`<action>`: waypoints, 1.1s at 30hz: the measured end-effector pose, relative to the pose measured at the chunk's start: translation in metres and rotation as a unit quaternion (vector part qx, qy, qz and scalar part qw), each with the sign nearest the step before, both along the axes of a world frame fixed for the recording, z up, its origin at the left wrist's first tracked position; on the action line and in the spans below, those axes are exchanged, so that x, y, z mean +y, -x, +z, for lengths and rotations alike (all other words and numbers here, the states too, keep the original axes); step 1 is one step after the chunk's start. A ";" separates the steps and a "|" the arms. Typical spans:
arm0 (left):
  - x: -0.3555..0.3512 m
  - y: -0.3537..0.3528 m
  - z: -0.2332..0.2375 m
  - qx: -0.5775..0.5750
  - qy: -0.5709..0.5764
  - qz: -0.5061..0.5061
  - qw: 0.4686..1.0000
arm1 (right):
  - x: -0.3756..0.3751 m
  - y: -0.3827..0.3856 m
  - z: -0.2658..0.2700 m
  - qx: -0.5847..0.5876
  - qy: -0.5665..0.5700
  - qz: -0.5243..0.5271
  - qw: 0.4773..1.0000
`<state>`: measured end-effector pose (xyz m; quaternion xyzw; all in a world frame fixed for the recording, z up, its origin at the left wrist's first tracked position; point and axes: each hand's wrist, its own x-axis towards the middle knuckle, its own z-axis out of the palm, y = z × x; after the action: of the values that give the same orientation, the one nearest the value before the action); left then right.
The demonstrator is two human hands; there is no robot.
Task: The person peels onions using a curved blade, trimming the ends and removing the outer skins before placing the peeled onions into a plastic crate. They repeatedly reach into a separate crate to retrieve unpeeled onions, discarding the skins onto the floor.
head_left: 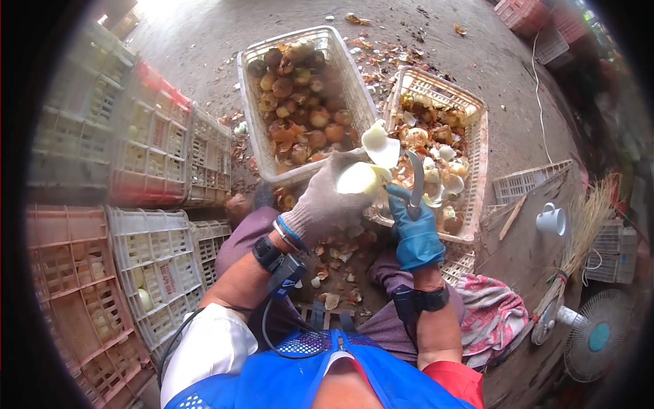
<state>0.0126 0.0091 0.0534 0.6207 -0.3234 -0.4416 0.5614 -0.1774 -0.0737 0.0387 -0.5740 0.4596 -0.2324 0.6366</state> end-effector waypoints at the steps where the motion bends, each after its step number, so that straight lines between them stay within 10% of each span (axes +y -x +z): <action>1: 0.000 0.001 -0.001 -0.028 -0.007 -0.018 0.999 | 0.004 -0.006 0.002 -0.032 0.044 -0.011 0.998; 7: 0.004 0.007 -0.002 -0.179 -0.012 -0.145 0.973 | 0.000 -0.002 0.006 -0.035 0.138 -0.020 0.990; 20: -0.001 0.020 -0.005 -0.224 -0.064 -0.088 0.968 | -0.018 0.008 0.017 0.084 0.287 -0.160 0.941; 24: 0.003 0.012 0.000 -0.218 -0.028 -0.072 0.973 | -0.038 0.021 0.013 0.181 0.252 -0.008 0.951; 28: 0.003 0.010 0.001 -0.228 -0.004 -0.084 0.970 | -0.014 -0.003 0.019 -0.025 0.178 0.077 0.981; 33: 0.005 0.009 -0.001 -0.222 0.036 -0.118 0.967 | -0.014 0.010 0.018 0.007 0.123 0.130 0.984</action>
<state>0.0039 0.0144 0.0529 0.6402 -0.5261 -0.3440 0.4415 -0.1870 -0.0877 0.0565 -0.7042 0.3537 -0.1988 0.5827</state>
